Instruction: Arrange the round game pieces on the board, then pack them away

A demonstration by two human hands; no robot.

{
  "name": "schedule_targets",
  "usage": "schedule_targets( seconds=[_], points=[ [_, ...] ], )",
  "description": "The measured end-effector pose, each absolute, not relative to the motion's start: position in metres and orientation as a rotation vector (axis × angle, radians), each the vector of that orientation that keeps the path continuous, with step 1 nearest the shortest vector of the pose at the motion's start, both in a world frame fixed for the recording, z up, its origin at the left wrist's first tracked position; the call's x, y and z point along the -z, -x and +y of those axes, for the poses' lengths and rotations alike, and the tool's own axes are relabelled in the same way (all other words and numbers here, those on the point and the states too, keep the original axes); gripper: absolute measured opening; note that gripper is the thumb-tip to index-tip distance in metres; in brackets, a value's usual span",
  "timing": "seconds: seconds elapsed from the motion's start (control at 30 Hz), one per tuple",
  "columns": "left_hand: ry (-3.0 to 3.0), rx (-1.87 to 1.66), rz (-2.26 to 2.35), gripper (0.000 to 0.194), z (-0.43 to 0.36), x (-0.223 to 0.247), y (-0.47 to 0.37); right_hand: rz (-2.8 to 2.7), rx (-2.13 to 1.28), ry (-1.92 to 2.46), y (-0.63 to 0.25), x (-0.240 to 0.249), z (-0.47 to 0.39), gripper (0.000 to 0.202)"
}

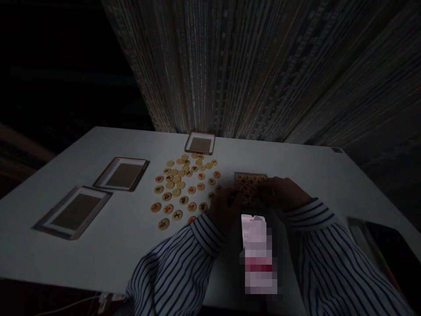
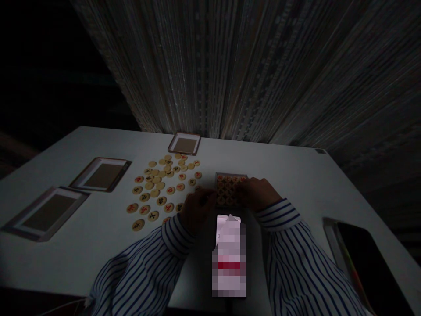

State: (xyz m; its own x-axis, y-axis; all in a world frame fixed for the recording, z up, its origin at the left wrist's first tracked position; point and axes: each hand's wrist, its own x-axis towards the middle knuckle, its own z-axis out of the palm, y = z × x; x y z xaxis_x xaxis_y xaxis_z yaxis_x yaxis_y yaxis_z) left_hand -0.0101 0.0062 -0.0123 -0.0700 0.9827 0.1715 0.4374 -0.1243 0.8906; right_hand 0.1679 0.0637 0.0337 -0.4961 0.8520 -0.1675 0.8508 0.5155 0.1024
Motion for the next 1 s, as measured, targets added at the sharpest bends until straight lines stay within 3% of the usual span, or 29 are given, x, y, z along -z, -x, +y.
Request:
schedule_targets(
  seconds=[1.0],
  points=[
    [-1.634, -1.172, 1.519, 0.017, 0.005, 0.015, 0.010, 2.568, -0.054, -1.431, -0.172, -0.023, 0.069, 0.024]
  ],
)
